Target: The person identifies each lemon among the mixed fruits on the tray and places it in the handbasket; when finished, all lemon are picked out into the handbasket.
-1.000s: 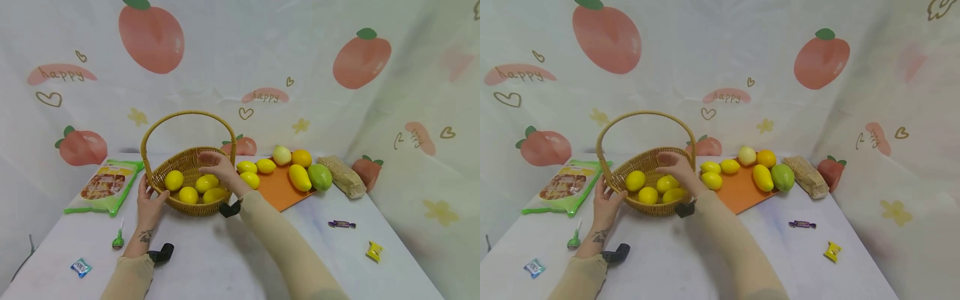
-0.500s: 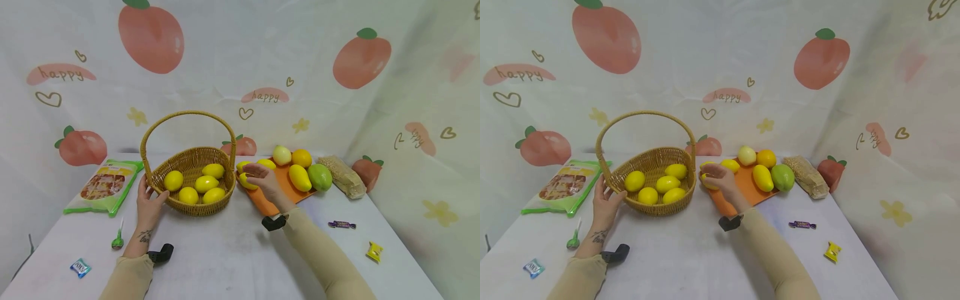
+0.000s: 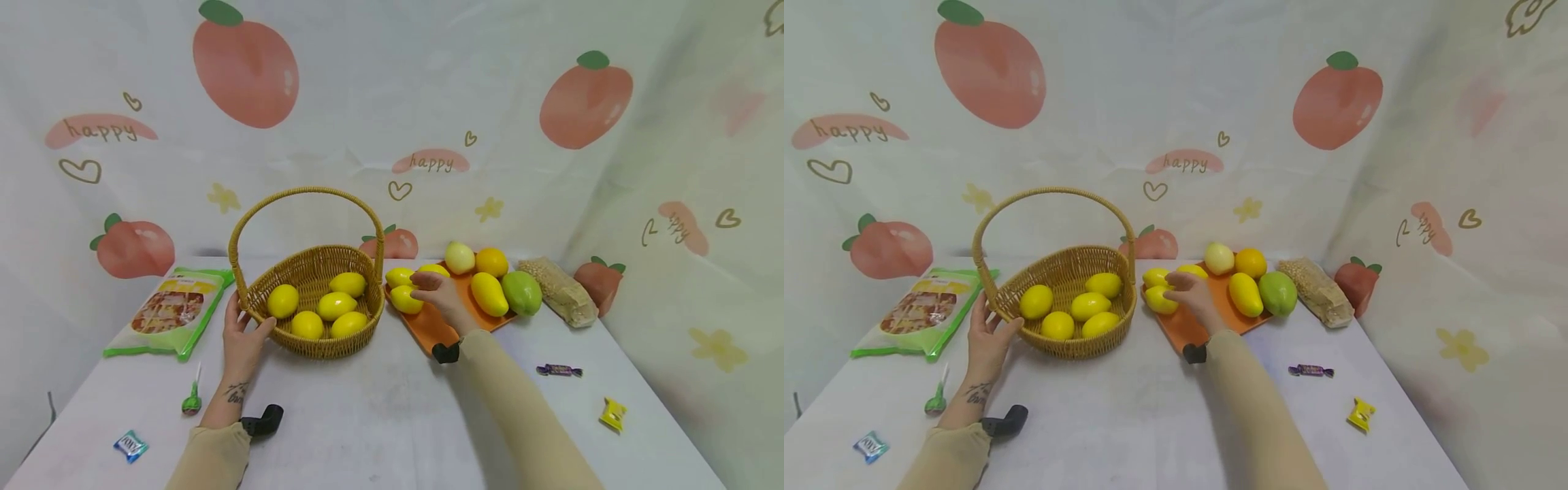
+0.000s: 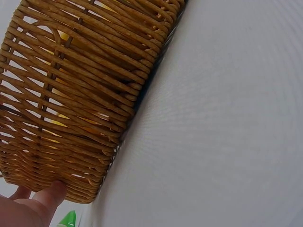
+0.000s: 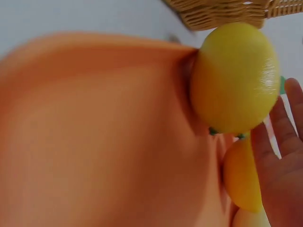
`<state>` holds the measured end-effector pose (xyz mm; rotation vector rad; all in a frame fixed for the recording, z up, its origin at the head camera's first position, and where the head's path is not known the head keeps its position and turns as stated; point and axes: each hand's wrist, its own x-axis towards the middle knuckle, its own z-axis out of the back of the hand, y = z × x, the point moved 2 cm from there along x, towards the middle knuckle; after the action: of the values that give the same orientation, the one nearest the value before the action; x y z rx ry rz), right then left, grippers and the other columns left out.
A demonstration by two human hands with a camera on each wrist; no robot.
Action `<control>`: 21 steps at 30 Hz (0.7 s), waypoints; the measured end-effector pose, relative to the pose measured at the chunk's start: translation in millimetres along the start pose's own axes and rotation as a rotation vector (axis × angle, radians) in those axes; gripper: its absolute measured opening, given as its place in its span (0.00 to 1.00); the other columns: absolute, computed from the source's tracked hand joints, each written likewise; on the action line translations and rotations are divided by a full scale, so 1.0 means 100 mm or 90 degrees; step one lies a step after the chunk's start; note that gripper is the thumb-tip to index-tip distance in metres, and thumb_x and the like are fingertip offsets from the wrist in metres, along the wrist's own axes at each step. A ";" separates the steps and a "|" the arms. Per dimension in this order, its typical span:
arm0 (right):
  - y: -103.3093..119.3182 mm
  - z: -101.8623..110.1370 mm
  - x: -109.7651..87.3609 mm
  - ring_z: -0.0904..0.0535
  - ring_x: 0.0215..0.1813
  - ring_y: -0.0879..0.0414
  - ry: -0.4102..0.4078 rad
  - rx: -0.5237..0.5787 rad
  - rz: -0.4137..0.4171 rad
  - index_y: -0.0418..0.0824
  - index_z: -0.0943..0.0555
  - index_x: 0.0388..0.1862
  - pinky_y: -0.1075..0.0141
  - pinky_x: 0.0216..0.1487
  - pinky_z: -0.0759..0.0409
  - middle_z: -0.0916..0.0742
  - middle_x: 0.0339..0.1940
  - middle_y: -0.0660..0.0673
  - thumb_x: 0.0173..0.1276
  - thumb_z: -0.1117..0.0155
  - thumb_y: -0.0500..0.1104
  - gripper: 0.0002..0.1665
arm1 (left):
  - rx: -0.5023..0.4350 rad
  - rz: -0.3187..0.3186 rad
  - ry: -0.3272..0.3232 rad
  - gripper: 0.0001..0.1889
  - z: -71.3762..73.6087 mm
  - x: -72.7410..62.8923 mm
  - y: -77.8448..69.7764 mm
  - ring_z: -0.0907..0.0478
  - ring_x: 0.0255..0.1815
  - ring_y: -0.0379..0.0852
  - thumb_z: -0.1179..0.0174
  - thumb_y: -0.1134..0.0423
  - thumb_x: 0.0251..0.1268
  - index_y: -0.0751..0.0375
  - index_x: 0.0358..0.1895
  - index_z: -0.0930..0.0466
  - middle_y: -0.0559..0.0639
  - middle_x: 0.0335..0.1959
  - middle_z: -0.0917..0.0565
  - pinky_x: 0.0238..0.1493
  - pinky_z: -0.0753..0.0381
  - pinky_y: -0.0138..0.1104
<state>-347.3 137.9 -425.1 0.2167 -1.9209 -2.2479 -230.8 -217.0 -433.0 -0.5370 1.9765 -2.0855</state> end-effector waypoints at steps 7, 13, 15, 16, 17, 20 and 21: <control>-0.07 -0.04 0.08 0.32 0.62 0.47 0.023 -0.076 -0.052 0.36 0.25 0.57 0.55 0.66 0.34 0.22 0.59 0.40 0.56 0.33 0.36 0.27 | -0.015 0.006 0.002 0.44 0.00 0.00 -0.01 0.49 0.70 0.57 0.45 0.74 0.58 0.43 0.74 0.56 0.55 0.71 0.49 0.37 0.31 0.10; -0.02 -0.04 0.07 0.33 0.61 0.46 0.064 -0.145 -0.087 0.37 0.27 0.60 0.54 0.66 0.34 0.26 0.63 0.39 0.54 0.31 0.37 0.32 | -0.018 0.009 0.002 0.44 0.00 -0.01 -0.02 0.49 0.71 0.56 0.45 0.74 0.58 0.43 0.74 0.56 0.54 0.71 0.49 0.39 0.30 0.11; 0.08 -0.07 -0.01 0.33 0.60 0.45 0.080 -0.168 -0.089 0.36 0.28 0.61 0.53 0.66 0.34 0.27 0.63 0.38 0.55 0.32 0.36 0.33 | -0.013 0.011 0.004 0.44 0.00 -0.01 -0.02 0.49 0.71 0.56 0.45 0.73 0.58 0.42 0.74 0.56 0.54 0.71 0.49 0.39 0.30 0.12; 0.08 -0.08 -0.02 0.33 0.60 0.45 0.082 -0.176 -0.090 0.37 0.28 0.61 0.53 0.65 0.35 0.27 0.63 0.38 0.54 0.32 0.36 0.33 | -0.011 0.012 0.005 0.44 0.00 -0.01 -0.02 0.49 0.71 0.56 0.44 0.73 0.58 0.42 0.74 0.56 0.53 0.71 0.49 0.39 0.30 0.12; 0.08 -0.09 -0.02 0.33 0.59 0.45 0.081 -0.187 -0.091 0.37 0.27 0.61 0.53 0.65 0.34 0.27 0.63 0.38 0.54 0.32 0.36 0.33 | -0.011 0.011 0.006 0.44 0.01 0.00 -0.02 0.49 0.71 0.56 0.44 0.73 0.58 0.42 0.74 0.56 0.53 0.71 0.49 0.40 0.30 0.12; 0.02 -0.10 -0.01 0.32 0.56 0.47 0.069 -0.204 -0.088 0.39 0.26 0.59 0.54 0.63 0.33 0.25 0.61 0.41 0.52 0.31 0.36 0.32 | -0.011 0.008 0.006 0.44 0.00 -0.01 -0.01 0.49 0.71 0.56 0.44 0.73 0.58 0.43 0.74 0.56 0.54 0.71 0.49 0.39 0.30 0.12; -0.03 -0.10 0.02 0.31 0.56 0.48 0.063 -0.204 -0.089 0.40 0.26 0.58 0.54 0.62 0.32 0.24 0.60 0.41 0.51 0.30 0.36 0.32 | -0.013 0.007 0.006 0.44 0.00 -0.01 -0.01 0.49 0.70 0.57 0.44 0.74 0.58 0.43 0.74 0.56 0.55 0.71 0.49 0.38 0.30 0.11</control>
<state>-347.3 128.6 -429.6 0.4194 -1.5133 -2.5399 -230.0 -216.7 -431.8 -0.5206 2.0038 -2.0666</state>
